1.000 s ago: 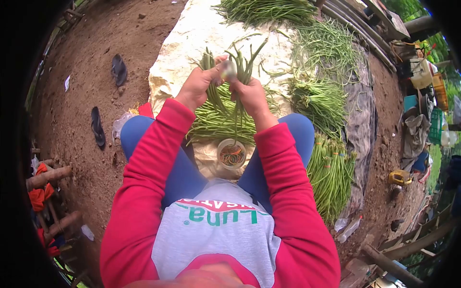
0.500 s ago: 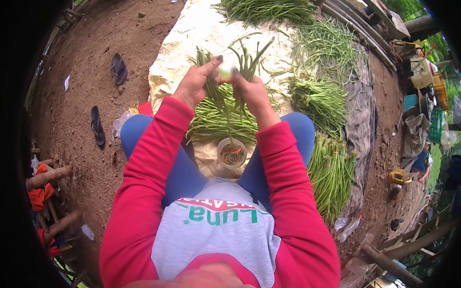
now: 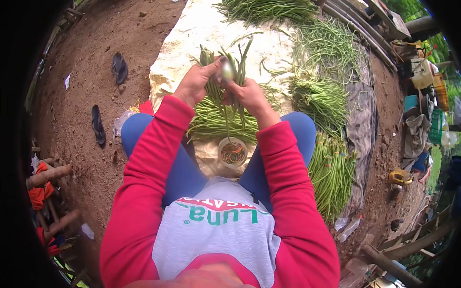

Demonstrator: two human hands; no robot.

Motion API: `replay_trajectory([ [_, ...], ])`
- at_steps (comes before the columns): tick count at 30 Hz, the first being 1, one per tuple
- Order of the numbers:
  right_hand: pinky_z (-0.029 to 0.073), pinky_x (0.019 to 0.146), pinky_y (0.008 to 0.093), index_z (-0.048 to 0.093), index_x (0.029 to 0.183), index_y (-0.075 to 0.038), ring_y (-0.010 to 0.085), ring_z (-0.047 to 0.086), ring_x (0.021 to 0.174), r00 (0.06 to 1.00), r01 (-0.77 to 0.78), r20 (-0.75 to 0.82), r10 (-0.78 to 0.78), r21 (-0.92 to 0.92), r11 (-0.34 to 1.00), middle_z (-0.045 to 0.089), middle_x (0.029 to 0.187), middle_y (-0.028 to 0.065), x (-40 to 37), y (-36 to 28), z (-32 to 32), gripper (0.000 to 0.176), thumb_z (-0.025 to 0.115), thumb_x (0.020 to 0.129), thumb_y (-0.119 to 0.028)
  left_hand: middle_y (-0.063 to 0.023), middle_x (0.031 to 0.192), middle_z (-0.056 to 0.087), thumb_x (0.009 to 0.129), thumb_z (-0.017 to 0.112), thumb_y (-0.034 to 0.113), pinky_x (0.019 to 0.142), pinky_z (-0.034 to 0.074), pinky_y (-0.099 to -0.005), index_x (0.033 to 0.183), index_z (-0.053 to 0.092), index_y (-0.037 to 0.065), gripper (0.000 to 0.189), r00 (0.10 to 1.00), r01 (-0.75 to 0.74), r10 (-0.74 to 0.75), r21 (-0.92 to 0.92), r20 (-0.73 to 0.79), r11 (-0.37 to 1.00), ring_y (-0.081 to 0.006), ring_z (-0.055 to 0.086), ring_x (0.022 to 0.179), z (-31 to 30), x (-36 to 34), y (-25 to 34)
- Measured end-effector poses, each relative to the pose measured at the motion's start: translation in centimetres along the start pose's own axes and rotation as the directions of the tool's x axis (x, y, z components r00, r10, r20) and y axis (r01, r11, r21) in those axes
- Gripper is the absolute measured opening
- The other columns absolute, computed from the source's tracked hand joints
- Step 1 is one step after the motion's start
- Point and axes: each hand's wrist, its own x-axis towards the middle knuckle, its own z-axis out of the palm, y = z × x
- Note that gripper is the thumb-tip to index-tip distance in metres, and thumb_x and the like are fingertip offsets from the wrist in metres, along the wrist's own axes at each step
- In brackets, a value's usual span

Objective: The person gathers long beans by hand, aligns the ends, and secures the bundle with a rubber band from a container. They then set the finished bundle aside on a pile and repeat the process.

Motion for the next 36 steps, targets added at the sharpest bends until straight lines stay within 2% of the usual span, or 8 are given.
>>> replay_trajectory([
  [9,0.053,0.060,0.0272,0.066,0.104,0.002,0.0132,0.065,0.069,1.000,0.005,-0.016,-0.004,0.105,0.995,0.066,0.081,0.0082,0.3,0.3,-0.2,0.041,0.061,0.093,-0.037,-0.0075,0.086,0.060,0.088,0.069,0.030,0.058,0.053,-0.0352,0.096,0.065,0.003,0.028,0.990,0.036,-0.055,-0.140,-0.131,0.989,-0.0163,0.056,0.068,-0.5,0.7,-0.8],
  [11,0.053,0.062,0.0275,0.065,0.104,0.004,0.0143,0.065,0.071,0.993,0.105,-0.062,-0.097,0.138,0.985,0.066,0.082,0.0079,0.9,0.8,-0.5,0.043,0.060,0.093,-0.038,-0.0064,0.092,0.061,0.092,0.062,0.036,0.067,0.054,-0.0358,0.114,0.060,0.003,0.040,0.994,0.034,-0.059,-0.247,-0.096,0.968,-0.0181,0.062,0.079,-0.7,0.7,-0.3],
  [15,0.050,0.060,0.0270,0.066,0.099,0.000,0.0118,0.061,0.067,0.991,0.135,0.011,-0.135,-0.133,0.982,0.064,0.079,0.0048,1.0,0.9,-1.3,0.037,0.060,0.094,-0.036,0.0010,0.079,0.055,0.088,0.069,0.032,0.063,0.050,-0.0291,0.116,0.061,0.004,0.041,0.991,0.131,-0.129,-0.044,0.041,0.990,-0.0111,0.057,0.072,-1.4,0.8,-0.1],
  [24,0.050,0.055,0.0277,0.060,0.096,-0.003,0.0110,0.059,0.061,0.987,0.140,0.084,-0.135,-0.056,0.989,0.059,0.072,0.0021,0.7,0.7,-0.9,0.036,0.062,0.092,-0.040,0.0054,0.068,0.050,0.088,0.069,0.029,0.058,0.041,-0.0230,0.109,0.068,0.004,0.033,0.991,0.117,-0.120,0.057,0.063,0.991,-0.0076,0.045,0.064,-1.0,0.6,-0.1],
  [27,0.052,0.059,0.0306,0.059,0.103,-0.004,0.0117,0.057,0.063,0.995,0.088,0.036,-0.094,0.141,0.986,0.060,0.081,0.0032,0.6,0.2,-1.0,0.032,0.058,0.095,-0.034,0.0012,0.077,0.057,0.088,0.069,0.030,0.064,0.045,-0.0254,0.114,0.065,0.002,0.039,0.990,0.138,-0.137,-0.026,0.034,0.990,-0.0110,0.050,0.069,-1.4,1.0,-0.5],
  [30,0.049,0.054,0.0282,0.058,0.101,-0.003,0.0125,0.056,0.058,0.980,0.126,-0.188,-0.059,0.367,0.922,0.056,0.070,0.0019,0.3,-0.9,-0.2,0.035,0.055,0.096,-0.038,-0.0126,0.116,0.061,0.095,0.058,0.029,0.082,0.051,-0.0340,0.123,0.055,0.001,0.040,0.999,0.035,-0.038,-0.106,-0.021,0.994,-0.0211,0.059,0.099,-1.1,1.0,-0.1],
  [34,0.039,0.044,0.0241,0.055,0.098,-0.002,0.0094,0.044,0.046,0.944,0.216,-0.257,-0.208,0.003,0.976,0.044,0.056,-0.0018,1.5,0.3,-2.1,0.042,0.052,0.096,-0.043,-0.0121,0.109,0.062,0.098,0.053,0.025,0.092,0.052,-0.0406,0.123,0.048,0.002,0.035,0.996,0.010,0.012,-0.257,0.085,0.966,-0.0232,0.061,0.097,-1.4,0.6,1.4],
  [36,0.034,0.042,0.0238,0.054,0.098,-0.002,0.0085,0.039,0.044,0.970,0.179,-0.183,-0.161,0.087,0.980,0.041,0.055,-0.0027,0.9,-0.1,-2.1,0.044,0.049,0.097,-0.045,-0.0098,0.102,0.061,0.098,0.053,0.024,0.092,0.052,-0.0419,0.121,0.048,0.003,0.032,0.999,0.004,0.011,-0.309,0.047,0.951,-0.0224,0.062,0.092,-1.8,1.0,1.1],
])
